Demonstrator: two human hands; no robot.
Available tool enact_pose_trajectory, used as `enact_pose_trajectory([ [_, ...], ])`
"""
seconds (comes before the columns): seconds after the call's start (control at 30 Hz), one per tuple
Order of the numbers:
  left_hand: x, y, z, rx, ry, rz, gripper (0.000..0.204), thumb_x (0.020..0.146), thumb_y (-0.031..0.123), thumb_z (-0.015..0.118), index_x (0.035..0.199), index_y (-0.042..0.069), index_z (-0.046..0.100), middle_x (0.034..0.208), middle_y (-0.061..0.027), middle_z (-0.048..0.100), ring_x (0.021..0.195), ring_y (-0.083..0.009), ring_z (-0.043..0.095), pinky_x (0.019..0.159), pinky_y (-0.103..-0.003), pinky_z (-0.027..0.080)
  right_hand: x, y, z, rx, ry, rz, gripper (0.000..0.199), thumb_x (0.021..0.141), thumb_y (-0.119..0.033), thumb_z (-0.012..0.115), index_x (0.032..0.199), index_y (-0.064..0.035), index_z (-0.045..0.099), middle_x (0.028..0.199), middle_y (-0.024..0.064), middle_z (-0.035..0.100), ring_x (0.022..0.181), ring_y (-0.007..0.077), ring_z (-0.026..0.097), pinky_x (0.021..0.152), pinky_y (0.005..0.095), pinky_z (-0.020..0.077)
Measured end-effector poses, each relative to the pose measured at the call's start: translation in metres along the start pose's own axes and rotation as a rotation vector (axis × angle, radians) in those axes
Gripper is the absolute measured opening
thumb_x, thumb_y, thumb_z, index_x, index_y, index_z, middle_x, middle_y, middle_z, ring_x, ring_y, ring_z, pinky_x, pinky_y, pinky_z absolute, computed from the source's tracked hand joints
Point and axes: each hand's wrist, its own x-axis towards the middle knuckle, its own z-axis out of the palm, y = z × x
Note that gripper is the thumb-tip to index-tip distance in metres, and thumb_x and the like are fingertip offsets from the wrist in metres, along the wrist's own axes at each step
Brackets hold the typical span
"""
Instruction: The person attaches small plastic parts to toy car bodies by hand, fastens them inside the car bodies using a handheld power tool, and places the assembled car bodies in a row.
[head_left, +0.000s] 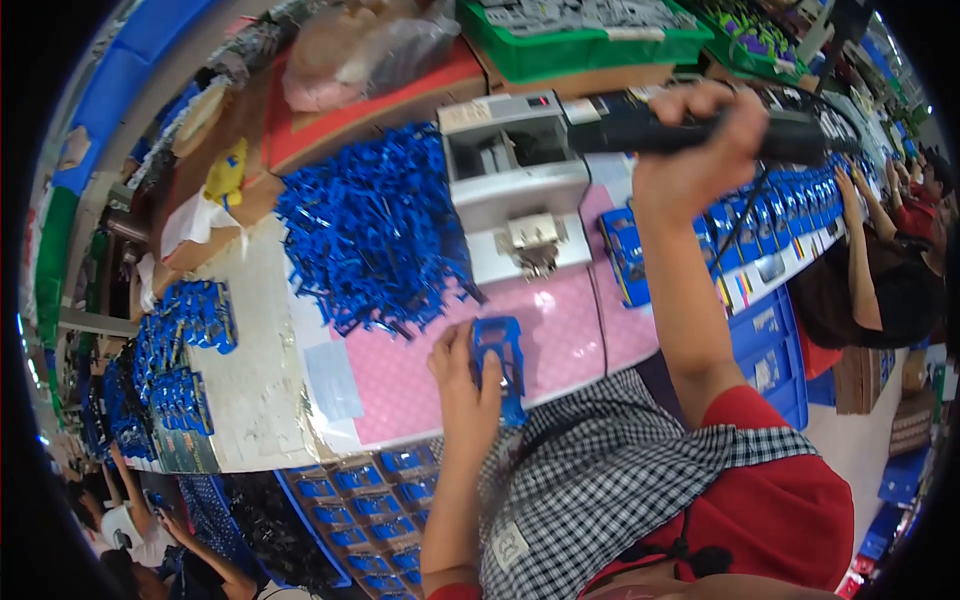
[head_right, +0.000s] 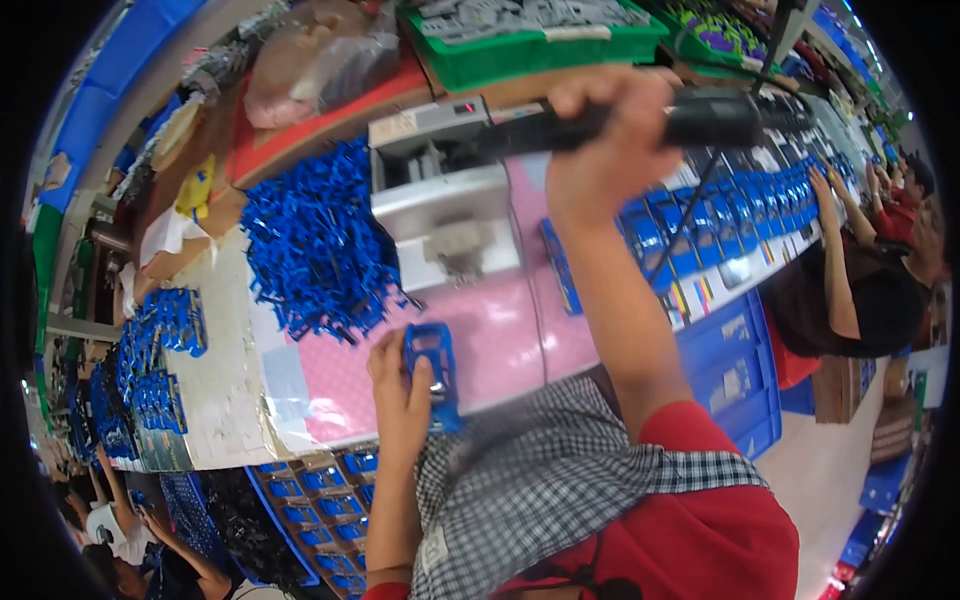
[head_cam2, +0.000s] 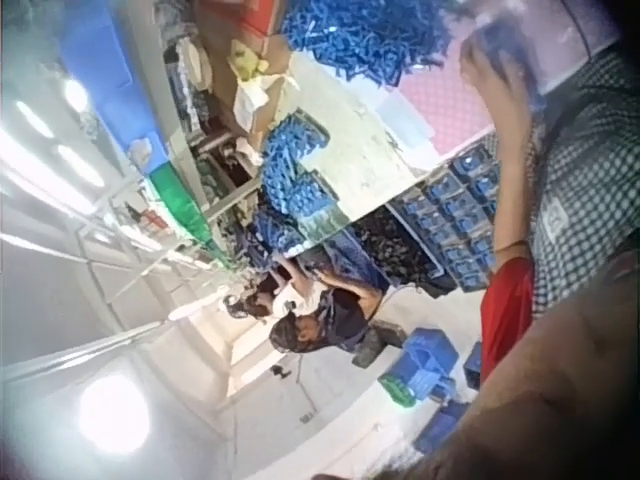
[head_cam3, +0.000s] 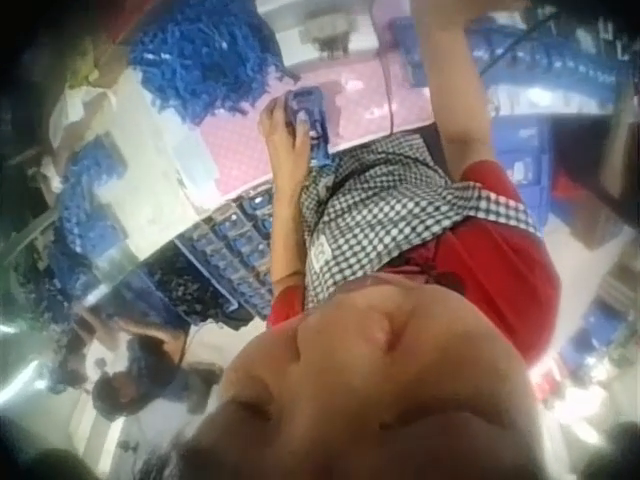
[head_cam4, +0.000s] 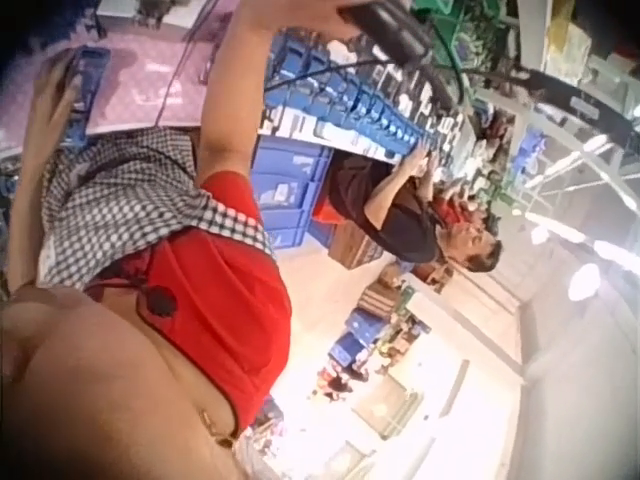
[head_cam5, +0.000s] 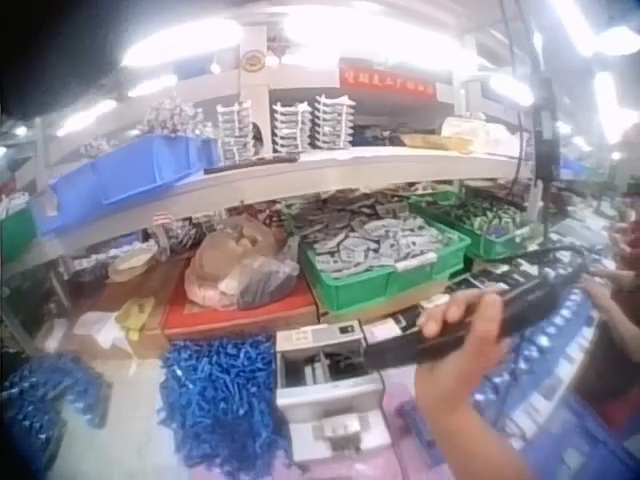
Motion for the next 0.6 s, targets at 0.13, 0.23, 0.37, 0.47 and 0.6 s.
enact_pose_trajectory([
  [0.13, 0.01, -0.01, 0.004, -0.107, -0.018, 0.03, 0.038, 0.086, 0.012, 0.05, 0.121, -0.003, 0.045, 0.116, -0.0221, 0.047, 0.111, -0.0339, 0.042, 0.096, -0.039, 0.033, 0.007, 0.008, -0.017, -0.128, -0.228, -0.296, 0.027, 0.083, -0.009, 0.061, 0.102, -0.0083, 0.041, 0.077, 0.0106, 0.057, 0.058, 0.018, 0.057, 0.057, 0.0324, 0.0495],
  [0.23, -0.003, -0.016, 0.011, -0.521, -0.018, -0.212, 0.034, 0.091, 0.009, 0.043, 0.124, 0.0, 0.04, 0.116, -0.0172, 0.051, 0.099, -0.024, 0.052, 0.087, -0.031, 0.042, -0.011, -0.03, -0.025, -0.061, -0.483, -0.304, 0.037, 0.083, -0.049, 0.058, 0.103, -0.0201, 0.049, 0.08, 0.0013, 0.052, 0.062, 0.0156, 0.052, 0.069, 0.0369, 0.0453],
  [0.37, -0.004, 0.003, 0.015, -1.015, -0.038, -0.443, 0.035, 0.095, 0.013, 0.038, 0.128, 0.003, 0.034, 0.118, -0.015, 0.053, 0.091, -0.0192, 0.058, 0.077, -0.029, 0.05, -0.041, -0.08, -0.018, -0.019, -0.696, -0.074, 0.055, 0.074, -0.056, 0.066, 0.106, -0.018, 0.042, 0.077, -0.0002, 0.047, 0.06, 0.0132, 0.052, 0.063, 0.0332, 0.0445],
  [0.47, -0.008, 0.007, 0.01, -1.181, -0.094, -0.627, 0.036, 0.095, 0.016, 0.04, 0.128, 0.003, 0.037, 0.119, -0.0164, 0.053, 0.09, -0.0217, 0.059, 0.074, -0.034, 0.053, -0.056, -0.065, -0.016, 0.074, -0.78, 0.077, 0.058, 0.073, -0.051, 0.069, 0.106, -0.0154, 0.038, 0.077, 0.0016, 0.048, 0.058, 0.0145, 0.052, 0.061, 0.0329, 0.0453],
  [0.6, -0.01, 0.007, 0.014, -1.436, -0.21, -0.794, 0.039, 0.093, 0.017, 0.043, 0.128, 0.001, 0.039, 0.124, -0.017, 0.05, 0.093, -0.0255, 0.059, 0.072, -0.039, 0.054, -0.051, -0.044, -0.012, -0.17, -0.776, 0.263, 0.053, 0.077, -0.043, 0.069, 0.103, -0.0118, 0.035, 0.075, 0.004, 0.048, 0.055, 0.0167, 0.051, 0.057, 0.0304, 0.0462],
])
